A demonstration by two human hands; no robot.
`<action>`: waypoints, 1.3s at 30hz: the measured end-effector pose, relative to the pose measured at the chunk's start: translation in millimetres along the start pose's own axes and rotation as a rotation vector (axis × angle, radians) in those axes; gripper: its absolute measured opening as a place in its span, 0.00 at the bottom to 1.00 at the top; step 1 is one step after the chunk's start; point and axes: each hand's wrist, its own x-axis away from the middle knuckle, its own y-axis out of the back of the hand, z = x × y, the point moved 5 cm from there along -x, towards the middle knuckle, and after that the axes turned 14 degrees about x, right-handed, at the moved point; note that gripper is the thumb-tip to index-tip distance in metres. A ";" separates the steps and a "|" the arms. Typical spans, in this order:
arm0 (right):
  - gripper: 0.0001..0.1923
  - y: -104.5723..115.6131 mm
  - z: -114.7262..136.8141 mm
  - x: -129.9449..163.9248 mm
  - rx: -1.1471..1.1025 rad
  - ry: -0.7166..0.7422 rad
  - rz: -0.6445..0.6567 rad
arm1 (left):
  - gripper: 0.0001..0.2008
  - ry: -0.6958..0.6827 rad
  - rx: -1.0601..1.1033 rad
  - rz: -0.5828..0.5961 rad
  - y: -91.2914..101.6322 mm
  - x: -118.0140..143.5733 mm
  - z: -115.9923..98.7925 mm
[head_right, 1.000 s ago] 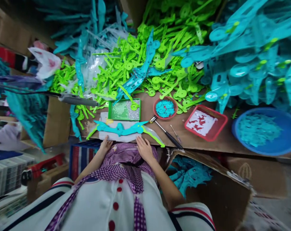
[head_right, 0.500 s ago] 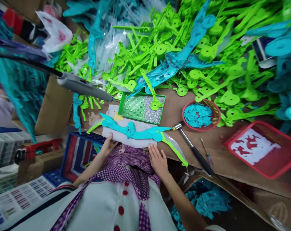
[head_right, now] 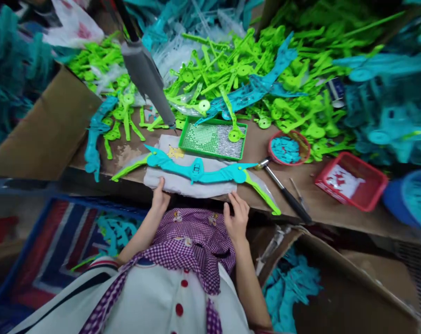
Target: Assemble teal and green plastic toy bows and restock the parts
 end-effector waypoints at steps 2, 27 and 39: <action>0.14 8.4 17.8 -12.9 -0.116 -0.045 -0.128 | 0.30 0.005 0.003 0.010 -4.2 -1.7 2.5; 0.15 -3.9 81.3 -70.0 -0.562 -0.085 0.148 | 0.25 0.089 -0.008 0.059 -18.3 -15.6 8.0; 0.22 27.7 -63.2 -60.8 -0.010 -0.217 -0.126 | 0.26 -0.060 -0.763 0.385 42.9 32.2 -66.4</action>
